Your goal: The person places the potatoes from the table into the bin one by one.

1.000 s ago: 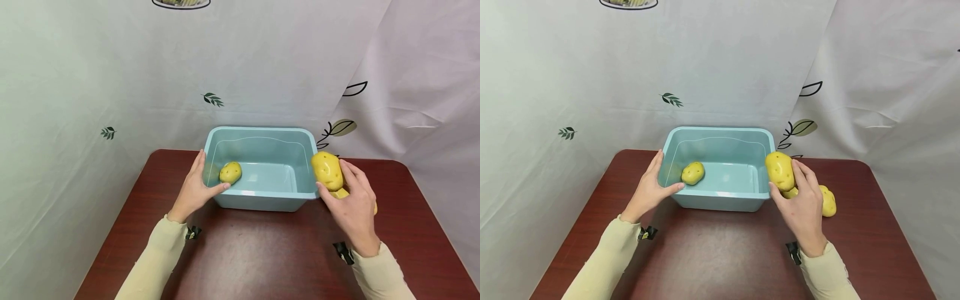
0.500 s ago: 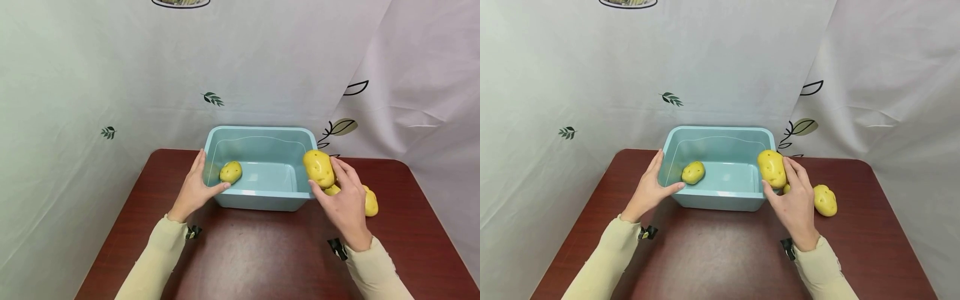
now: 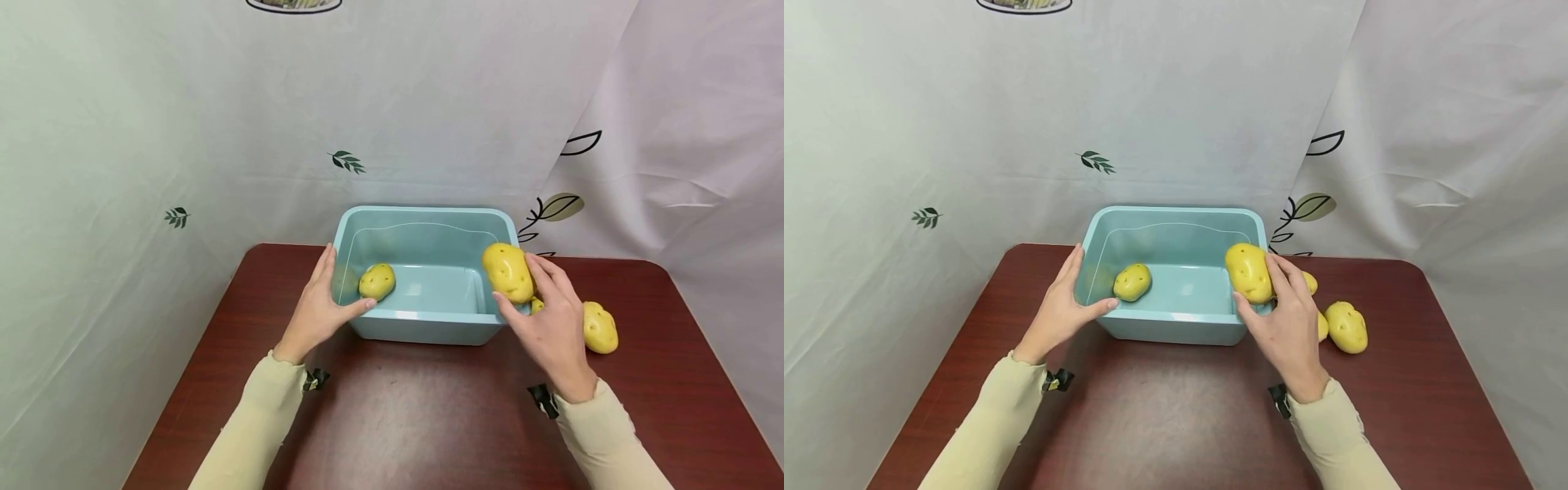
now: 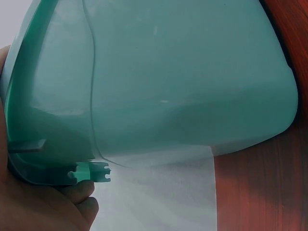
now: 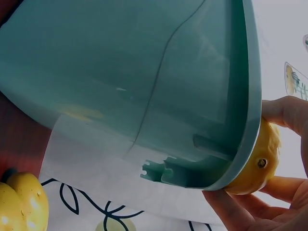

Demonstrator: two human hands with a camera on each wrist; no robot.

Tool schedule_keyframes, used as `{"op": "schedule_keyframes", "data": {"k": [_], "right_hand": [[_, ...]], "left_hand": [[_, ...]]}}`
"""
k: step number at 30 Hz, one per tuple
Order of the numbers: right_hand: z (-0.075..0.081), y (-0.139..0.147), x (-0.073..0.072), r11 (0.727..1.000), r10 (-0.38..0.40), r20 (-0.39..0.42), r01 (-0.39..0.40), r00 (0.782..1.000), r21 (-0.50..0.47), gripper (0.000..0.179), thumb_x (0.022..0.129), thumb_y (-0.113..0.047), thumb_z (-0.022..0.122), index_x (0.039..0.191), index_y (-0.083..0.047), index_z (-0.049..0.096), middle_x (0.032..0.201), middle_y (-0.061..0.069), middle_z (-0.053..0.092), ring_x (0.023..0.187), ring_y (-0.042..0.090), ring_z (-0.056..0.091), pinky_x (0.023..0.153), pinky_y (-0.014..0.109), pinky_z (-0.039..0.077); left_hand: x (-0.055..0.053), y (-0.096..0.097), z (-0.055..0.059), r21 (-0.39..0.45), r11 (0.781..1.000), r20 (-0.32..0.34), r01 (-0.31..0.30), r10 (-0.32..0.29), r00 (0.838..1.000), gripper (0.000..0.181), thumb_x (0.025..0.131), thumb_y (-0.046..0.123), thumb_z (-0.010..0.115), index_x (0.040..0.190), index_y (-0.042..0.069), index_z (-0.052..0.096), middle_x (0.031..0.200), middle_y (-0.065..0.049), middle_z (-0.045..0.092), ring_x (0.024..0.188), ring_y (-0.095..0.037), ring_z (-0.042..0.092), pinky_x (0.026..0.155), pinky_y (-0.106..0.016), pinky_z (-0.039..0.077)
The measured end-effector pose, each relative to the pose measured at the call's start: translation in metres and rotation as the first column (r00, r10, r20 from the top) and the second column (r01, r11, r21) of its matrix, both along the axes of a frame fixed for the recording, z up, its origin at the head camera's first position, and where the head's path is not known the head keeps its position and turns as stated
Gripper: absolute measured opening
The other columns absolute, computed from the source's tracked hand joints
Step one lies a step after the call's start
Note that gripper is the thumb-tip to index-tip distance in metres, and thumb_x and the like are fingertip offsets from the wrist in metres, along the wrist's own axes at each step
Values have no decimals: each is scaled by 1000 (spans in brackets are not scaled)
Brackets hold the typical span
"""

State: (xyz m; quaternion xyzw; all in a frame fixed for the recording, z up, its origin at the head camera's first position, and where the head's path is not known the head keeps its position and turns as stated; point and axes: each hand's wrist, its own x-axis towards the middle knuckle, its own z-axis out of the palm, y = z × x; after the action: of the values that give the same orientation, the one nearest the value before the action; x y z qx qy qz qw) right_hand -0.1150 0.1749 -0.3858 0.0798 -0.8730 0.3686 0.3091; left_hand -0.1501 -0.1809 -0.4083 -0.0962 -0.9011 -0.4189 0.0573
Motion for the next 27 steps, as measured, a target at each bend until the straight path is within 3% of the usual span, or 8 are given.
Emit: {"op": "schedule_keyframes", "data": {"k": [11,18,27], "right_hand": [[1,-6,-6,1000,5,4,-5,1000,20,70,73,-16,89,136,-1,62,132,13,60,119,31,58,95,52,48],[2,-9,-9,1000,8,29,-9,1000,25,71,73,-17,90,135,2,62,134,15,60,118,35,56,97,55,46],[2,-17,-13,999,36,52,-37,998,18,70,74,-15,89,135,4,61,133,18,59,118,36,56,97,55,46]], "left_hand": [[0,0,-1,3,1000,2,3,-3,1000,117,80,56,80,163,16,8,167,12,3,153,-22,13,115,-60,25],[1,1,0,2,1000,-6,8,-8,1000,119,78,63,78,163,16,8,167,10,3,153,-23,14,115,-60,26],[1,0,1,5,1000,-4,7,-7,1000,118,79,60,79,163,15,8,167,10,3,152,-23,15,115,-60,26]]}}
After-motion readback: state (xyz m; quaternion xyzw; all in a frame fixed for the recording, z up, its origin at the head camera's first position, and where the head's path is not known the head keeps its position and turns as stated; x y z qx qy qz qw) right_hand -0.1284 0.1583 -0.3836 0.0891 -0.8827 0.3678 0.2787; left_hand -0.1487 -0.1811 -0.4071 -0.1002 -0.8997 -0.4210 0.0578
